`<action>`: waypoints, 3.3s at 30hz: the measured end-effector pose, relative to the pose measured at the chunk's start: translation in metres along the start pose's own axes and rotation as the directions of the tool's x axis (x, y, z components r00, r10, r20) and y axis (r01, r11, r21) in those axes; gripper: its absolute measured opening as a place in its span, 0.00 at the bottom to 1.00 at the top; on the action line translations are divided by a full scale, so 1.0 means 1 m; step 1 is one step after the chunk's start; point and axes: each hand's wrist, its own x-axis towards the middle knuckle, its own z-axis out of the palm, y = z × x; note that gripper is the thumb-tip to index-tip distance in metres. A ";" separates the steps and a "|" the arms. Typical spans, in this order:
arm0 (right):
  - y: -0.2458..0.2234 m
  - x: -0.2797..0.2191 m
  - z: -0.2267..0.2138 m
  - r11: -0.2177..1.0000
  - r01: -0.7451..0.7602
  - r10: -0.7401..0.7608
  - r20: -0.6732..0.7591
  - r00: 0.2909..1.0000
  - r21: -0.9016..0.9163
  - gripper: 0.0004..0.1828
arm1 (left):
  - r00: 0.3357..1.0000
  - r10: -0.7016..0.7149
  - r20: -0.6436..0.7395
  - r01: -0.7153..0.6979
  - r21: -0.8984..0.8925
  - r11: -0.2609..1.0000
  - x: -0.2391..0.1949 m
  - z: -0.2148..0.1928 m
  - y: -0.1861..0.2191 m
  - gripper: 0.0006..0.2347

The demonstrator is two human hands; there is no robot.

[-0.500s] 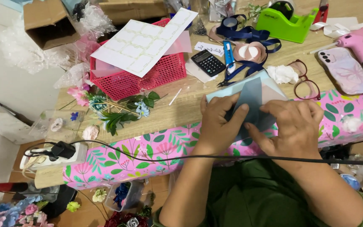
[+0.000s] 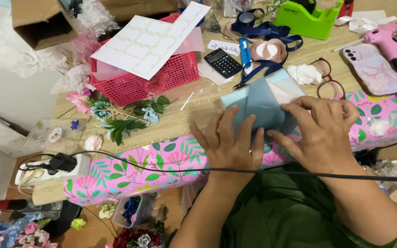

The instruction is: Wrapping a small rectangular box with light blue paper at a craft station.

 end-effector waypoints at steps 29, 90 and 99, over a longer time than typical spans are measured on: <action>0.025 0.002 0.021 0.957 0.004 -0.027 0.074 0.997 0.289 0.18 | 0.962 -0.063 0.265 0.066 -0.001 0.998 0.007 -0.009 0.025 0.05; 0.026 -0.009 0.018 0.952 -0.147 0.181 -0.107 0.978 0.267 0.12 | 0.995 -0.053 0.082 0.056 -0.036 0.998 0.016 0.036 0.041 0.24; 0.026 0.000 0.012 0.996 -0.034 0.048 -0.181 0.982 0.083 0.06 | 0.984 -0.053 0.168 0.047 0.036 0.998 0.006 0.043 0.044 0.27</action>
